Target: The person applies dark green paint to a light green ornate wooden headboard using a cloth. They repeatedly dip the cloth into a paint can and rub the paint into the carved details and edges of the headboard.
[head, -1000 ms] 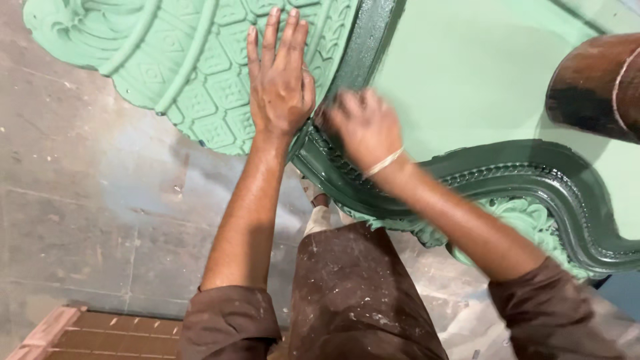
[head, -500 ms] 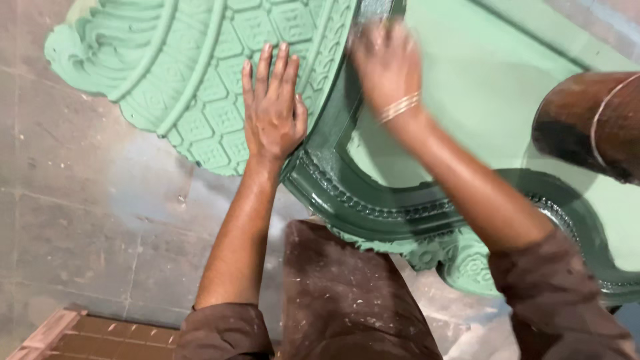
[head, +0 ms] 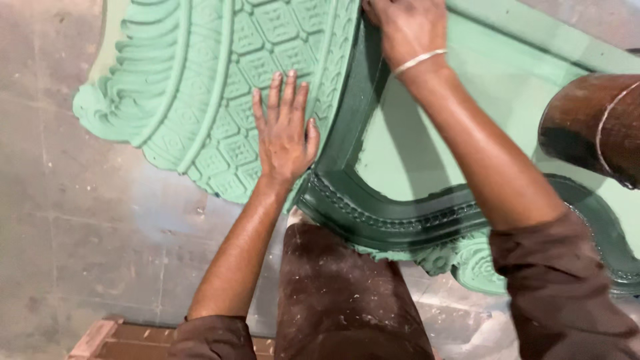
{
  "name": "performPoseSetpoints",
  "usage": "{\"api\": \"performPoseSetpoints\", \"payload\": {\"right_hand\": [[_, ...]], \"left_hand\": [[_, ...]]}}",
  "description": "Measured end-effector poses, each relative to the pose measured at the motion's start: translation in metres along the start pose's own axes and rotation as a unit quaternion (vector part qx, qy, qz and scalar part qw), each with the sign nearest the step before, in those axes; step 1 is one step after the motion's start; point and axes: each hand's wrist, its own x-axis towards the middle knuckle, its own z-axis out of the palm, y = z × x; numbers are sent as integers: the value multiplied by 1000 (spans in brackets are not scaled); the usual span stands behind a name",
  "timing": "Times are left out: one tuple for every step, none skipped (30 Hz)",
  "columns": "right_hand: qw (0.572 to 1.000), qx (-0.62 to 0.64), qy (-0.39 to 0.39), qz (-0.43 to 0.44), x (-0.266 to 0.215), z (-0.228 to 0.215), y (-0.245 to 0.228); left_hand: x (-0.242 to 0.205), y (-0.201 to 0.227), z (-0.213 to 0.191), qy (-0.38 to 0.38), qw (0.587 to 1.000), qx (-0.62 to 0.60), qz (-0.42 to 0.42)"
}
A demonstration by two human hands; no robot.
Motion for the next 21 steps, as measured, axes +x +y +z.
{"api": "performPoseSetpoints", "payload": {"right_hand": [[999,-16,-28,6,-2,-6,0],[998,-31,-56,11,-3,-11,1],[995,-47,-87,16,-5,-15,3],[993,0,-104,58,-5,-16,4],[987,48,-120,100,-4,-15,7],[976,95,-135,141,-3,-10,7],[987,45,-111,110,-2,-5,9],[993,-5,-88,78,-2,1,7],[995,-58,-66,49,-5,3,7],[991,-51,-92,77,-9,2,9],[986,-42,-122,104,-16,-1,6],[979,-33,-150,131,-24,-9,8],[969,-47,-181,164,-27,-17,12],[956,-62,-211,196,-31,-30,19],[941,-72,-240,227,-33,-36,22],[951,-60,-206,221,-32,-35,21],[960,-46,-172,214,-31,-32,22],[968,-32,-138,206,-27,-25,21],[971,-9,-139,193,-24,-17,18],[974,14,-139,180,-21,-6,11],[975,36,-143,168,-22,1,1]], "left_hand": [[10,-1,0,1,1000,-11,9],[22,-2,1,2,1000,-22,19],[36,-2,4,4,999,-22,30],[53,-2,7,6,999,-22,41],[68,-2,10,8,998,-20,51],[80,-2,13,12,998,-20,56],[92,-2,16,15,998,-19,63],[101,-3,18,18,997,-18,69],[107,-3,20,13,998,-11,67],[112,-3,23,9,998,-5,65],[111,-3,25,3,998,0,60],[108,-2,26,0,998,0,64],[108,-2,26,4,998,4,70],[109,-2,26,8,997,7,76],[110,-3,24,6,997,3,74],[110,-2,23,4,997,-2,73],[111,-2,22,2,998,-6,70],[113,-2,22,1,998,-4,69],[113,-3,22,-2,998,-2,67],[113,-4,21,-5,998,-1,65],[112,-3,23,-4,998,-5,65]]}}
